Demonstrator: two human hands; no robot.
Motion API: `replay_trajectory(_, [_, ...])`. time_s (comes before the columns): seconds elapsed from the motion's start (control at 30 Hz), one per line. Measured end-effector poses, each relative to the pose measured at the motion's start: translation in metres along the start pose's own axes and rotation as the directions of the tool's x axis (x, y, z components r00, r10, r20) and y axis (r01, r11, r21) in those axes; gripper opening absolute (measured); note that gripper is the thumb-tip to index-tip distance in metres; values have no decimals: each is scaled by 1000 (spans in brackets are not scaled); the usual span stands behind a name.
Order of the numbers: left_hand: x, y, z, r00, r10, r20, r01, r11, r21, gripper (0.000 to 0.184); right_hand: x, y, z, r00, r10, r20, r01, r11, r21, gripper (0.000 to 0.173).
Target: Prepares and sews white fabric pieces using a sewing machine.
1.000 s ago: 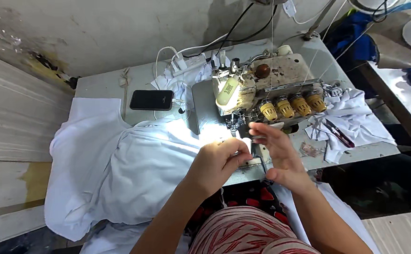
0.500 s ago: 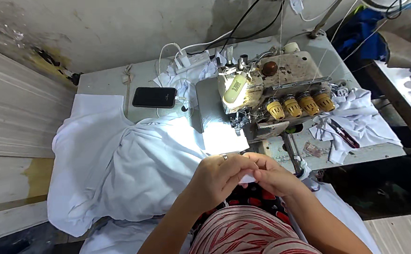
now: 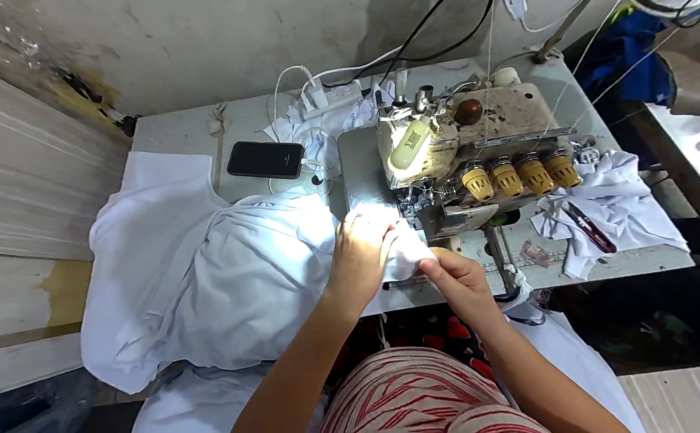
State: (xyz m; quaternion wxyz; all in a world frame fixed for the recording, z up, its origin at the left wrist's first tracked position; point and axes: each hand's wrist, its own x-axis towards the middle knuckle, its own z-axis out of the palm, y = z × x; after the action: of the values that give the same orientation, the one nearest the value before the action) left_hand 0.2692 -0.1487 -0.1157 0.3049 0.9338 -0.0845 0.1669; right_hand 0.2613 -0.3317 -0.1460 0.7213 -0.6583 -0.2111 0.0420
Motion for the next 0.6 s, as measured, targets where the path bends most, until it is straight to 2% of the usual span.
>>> replay_trajectory(0.07, [-1, 0, -11, 999, -20, 45, 24, 997, -71, 11, 0, -4, 3, 993, -95, 67, 96, 995, 0, 17])
replay_trajectory(0.17, [-4, 1, -33, 982, -107, 152, 133, 976, -172, 10, 0, -13, 15, 967, -194, 163, 175, 977, 124, 10])
replay_trajectory(0.27, [-11, -6, -49, 943, -193, 272, 239, 960, -147, 21, -1, -17, 26, 957, -175, 231, 138, 976, 169, 10])
replay_trajectory(0.4, [-16, -10, -61, 873, -298, 385, 399, 892, -214, 21, -3, -16, 33, 941, -207, 268, 185, 977, 106, 15])
replay_trajectory(0.47, [-19, -4, -62, 880, -278, 386, 425, 824, -375, 17, -3, -19, 33, 931, -274, 242, 267, 962, 61, 15])
replay_trajectory(0.53, [-24, 5, -63, 904, -212, 372, 402, 717, -570, 8, -1, -22, 32, 933, -327, 150, 332, 943, -7, 13])
replay_trajectory(0.6, [-31, 10, -60, 936, -134, 326, 334, 633, -699, 5, 2, -23, 31, 950, -307, 50, 310, 948, -66, 9])
